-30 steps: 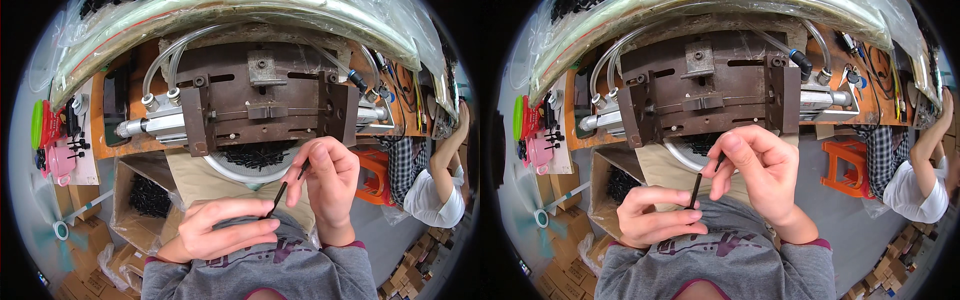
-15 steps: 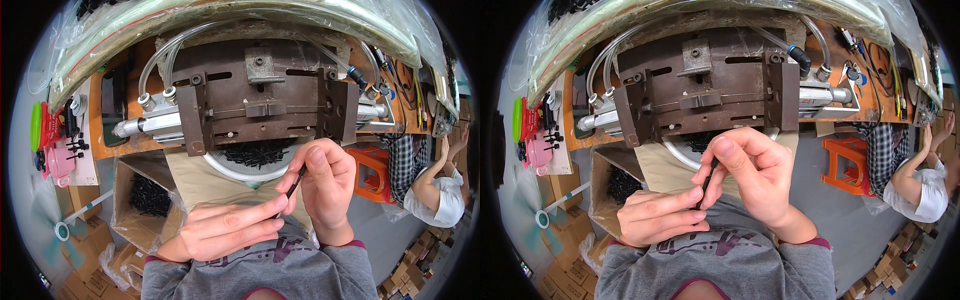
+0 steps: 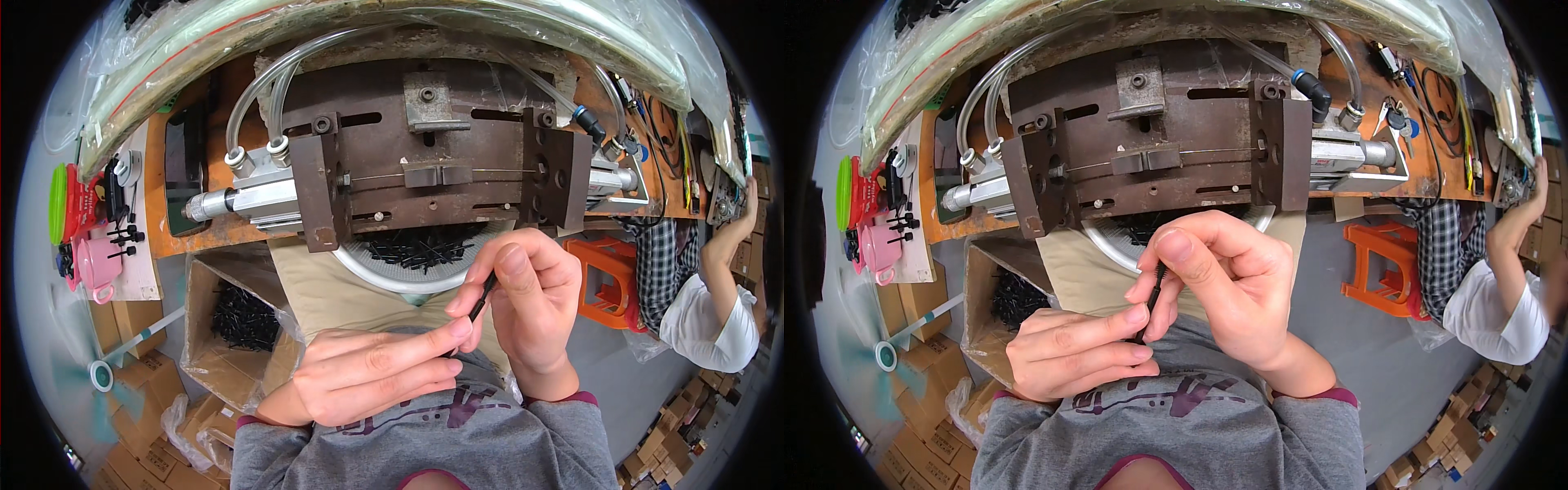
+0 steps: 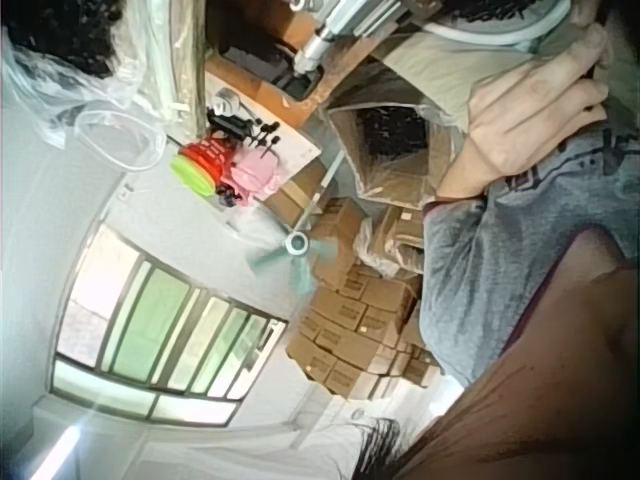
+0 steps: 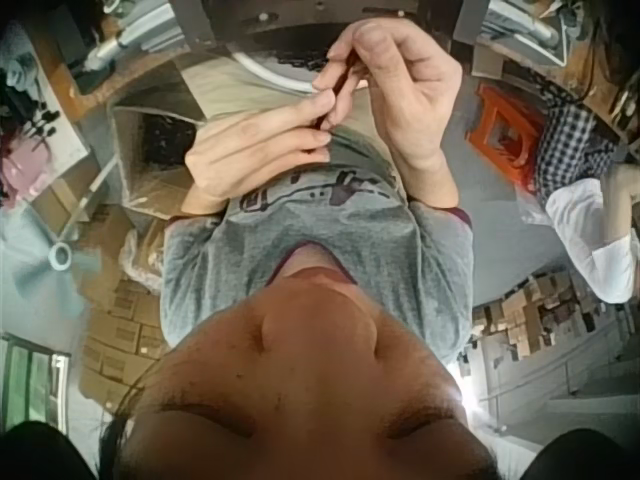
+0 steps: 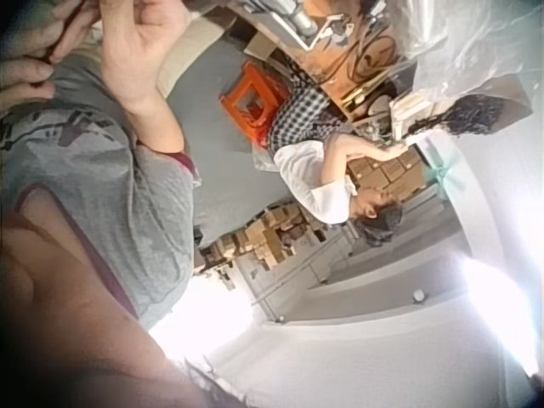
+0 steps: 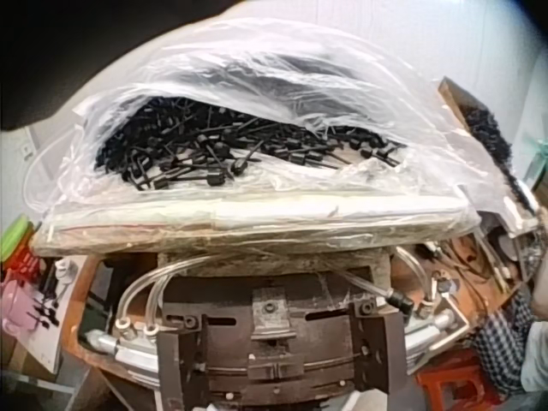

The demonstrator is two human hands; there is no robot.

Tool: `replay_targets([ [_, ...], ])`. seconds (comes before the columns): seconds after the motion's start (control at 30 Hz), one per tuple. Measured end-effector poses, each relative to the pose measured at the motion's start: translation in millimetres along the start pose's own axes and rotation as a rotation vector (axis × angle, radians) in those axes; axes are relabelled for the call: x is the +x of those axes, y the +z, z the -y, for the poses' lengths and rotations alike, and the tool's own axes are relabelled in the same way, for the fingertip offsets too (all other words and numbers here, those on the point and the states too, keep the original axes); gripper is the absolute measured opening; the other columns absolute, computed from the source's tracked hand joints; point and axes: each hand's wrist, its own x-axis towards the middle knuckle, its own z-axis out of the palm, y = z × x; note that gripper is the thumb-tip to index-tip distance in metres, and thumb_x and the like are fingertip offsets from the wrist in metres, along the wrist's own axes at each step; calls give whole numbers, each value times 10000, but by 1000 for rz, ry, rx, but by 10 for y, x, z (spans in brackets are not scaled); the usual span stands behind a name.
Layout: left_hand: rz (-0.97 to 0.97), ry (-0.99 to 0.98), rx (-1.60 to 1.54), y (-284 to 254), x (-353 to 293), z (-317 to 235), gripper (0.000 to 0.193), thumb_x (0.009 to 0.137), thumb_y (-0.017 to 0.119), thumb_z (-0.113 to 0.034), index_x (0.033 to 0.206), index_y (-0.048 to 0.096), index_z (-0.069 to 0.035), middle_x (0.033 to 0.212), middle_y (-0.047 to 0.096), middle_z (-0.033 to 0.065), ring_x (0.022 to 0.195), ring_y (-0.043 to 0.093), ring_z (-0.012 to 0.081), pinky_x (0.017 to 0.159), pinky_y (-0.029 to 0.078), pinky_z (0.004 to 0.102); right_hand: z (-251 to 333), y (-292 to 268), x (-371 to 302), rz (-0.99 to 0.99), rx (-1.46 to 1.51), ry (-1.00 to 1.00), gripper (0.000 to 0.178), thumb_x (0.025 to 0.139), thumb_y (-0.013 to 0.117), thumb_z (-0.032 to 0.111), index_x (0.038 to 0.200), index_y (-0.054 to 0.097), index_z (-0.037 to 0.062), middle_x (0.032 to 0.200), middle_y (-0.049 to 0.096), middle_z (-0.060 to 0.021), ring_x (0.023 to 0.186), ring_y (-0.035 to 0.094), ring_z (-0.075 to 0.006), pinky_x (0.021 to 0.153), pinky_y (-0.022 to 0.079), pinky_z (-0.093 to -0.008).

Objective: The recorder is assembling small black electronic components using a pneumatic jig.

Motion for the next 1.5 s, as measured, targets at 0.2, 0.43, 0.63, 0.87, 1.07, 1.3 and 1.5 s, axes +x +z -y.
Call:
replay_targets([
  [0.2,-22,24,-15,-5,-12,23,405,654,889,-41,1012,711,26,1210,657,219,882,741,280,718,630,317,-14,-11,-1,43,31,-35,217,1026,509,85,980,621,-96,843,682,-199,603,688,-206,499,564,-270],
  [0.43,-3,-8,-34,-26,-23,15,414,649,893,-51,1014,712,23,1212,654,223,895,739,284,727,628,320,-47,-20,1,61,29,-58,199,1017,523,70,985,623,-99,864,687,-204,617,697,-217,496,565,-273],
  [0.63,8,-24,-28,-29,-23,12,407,652,891,-50,1013,712,16,1221,653,213,913,736,286,737,628,324,-55,-27,-5,65,36,-45,197,1014,532,73,988,623,-100,869,691,-206,616,698,-215,502,565,-273],
  [0.87,9,-40,25,-45,15,-15,405,658,882,-41,1019,707,15,1229,654,188,904,738,266,750,632,328,19,-21,15,8,117,82,168,993,573,55,1035,625,-98,880,702,-192,642,701,-201,567,584,-276],
  [1.07,-32,-37,106,24,-9,1,370,673,869,-41,999,705,21,1209,667,175,875,741,243,741,637,318,107,-74,24,98,-798,-440,162,840,722,-56,991,673,-86,920,717,-182,705,706,-186,608,584,-273],
  [1.3,-72,25,209,30,70,46,334,673,868,-59,971,730,7,1200,679,172,835,742,220,711,632,297,61,-59,106,-24,-280,-193,129,799,722,-108,923,694,-85,903,717,-185,687,701,-185,601,566,-262],
  [1.5,-134,107,292,18,171,83,334,674,868,-68,974,737,-3,1187,690,167,810,738,197,661,610,274,235,-14,240,-5,-451,-237,125,803,703,-121,918,693,-75,829,704,-144,652,695,-162,569,545,-238],
])
